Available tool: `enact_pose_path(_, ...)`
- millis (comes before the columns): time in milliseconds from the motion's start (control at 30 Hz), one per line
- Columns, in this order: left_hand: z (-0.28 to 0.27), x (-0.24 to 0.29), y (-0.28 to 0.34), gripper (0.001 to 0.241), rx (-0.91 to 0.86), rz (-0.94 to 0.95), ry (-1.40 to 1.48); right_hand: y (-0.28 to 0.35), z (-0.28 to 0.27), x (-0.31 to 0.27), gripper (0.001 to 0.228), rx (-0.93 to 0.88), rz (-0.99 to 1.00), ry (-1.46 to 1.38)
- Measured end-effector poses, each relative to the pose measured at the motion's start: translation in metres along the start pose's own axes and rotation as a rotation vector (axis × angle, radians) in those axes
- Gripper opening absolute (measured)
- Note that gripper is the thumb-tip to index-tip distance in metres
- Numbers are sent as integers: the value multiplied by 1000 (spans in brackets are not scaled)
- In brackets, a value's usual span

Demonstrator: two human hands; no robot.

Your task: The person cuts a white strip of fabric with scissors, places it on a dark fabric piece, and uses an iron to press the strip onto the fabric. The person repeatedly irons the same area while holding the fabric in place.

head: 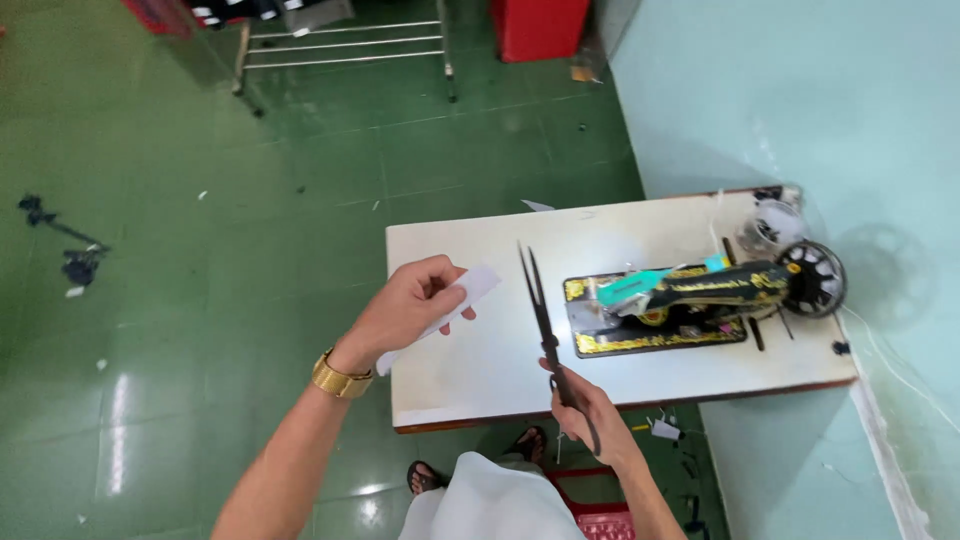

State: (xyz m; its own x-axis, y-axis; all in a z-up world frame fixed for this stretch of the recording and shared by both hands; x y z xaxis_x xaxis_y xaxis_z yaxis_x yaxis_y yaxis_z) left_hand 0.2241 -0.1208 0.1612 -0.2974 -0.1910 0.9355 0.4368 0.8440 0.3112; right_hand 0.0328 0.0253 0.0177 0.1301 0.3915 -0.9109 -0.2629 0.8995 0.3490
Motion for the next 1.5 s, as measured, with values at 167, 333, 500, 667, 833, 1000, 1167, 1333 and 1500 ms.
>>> enact_pose_path(167, -126, -28, 89, 19, 203, 94, 71, -61, 135, -30, 66, -319, -185, 215)
enact_pose_path(333, -216, -58, 198, 13, 390, 156, 198, -93, 252, -25, 93, -540, -276, 304)
enact_pose_path(500, -265, -90, 273, 14, 483, 188, 246, -112, 333, 13, 94, -679, -259, 312)
enact_pose_path(667, -304, -116, 311, 14, 543, 195, 284, -126, 385, 28, 86, -765, -251, 311)
enact_pose_path(833, -347, -139, 309, 15, 545, 185, 246, -157, 417, 24, 77, -760, -263, 300)
enact_pose_path(1000, -399, -151, 290, 16, 569, 150, 270, -200, 448, 11, 73, -750, -300, 289)
enact_pose_path(1167, -480, -177, 253, 19, 548, 156, 264, -267, 483, -10, 67, -704, -309, 243)
enact_pose_path(1333, -577, -186, 221, 18, 569, 161, 261, -350, 533, -35, 63, -694, -327, 255)
enact_pose_path(1500, -662, -202, 214, 18, 647, 170, 292, -427, 593, -50, 60, -729, -313, 300)
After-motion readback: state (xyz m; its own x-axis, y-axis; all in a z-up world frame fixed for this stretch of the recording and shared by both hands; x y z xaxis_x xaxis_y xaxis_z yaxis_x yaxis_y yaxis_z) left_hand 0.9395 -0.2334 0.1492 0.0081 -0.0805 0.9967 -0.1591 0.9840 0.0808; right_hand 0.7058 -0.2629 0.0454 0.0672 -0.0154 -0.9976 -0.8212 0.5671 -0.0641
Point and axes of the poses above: each hand's wrist, its own y-axis away from the middle knuckle, its own z-axis out of the palm, x = y × z, the point moved 10 cm from there along -y, towards the middle knuckle
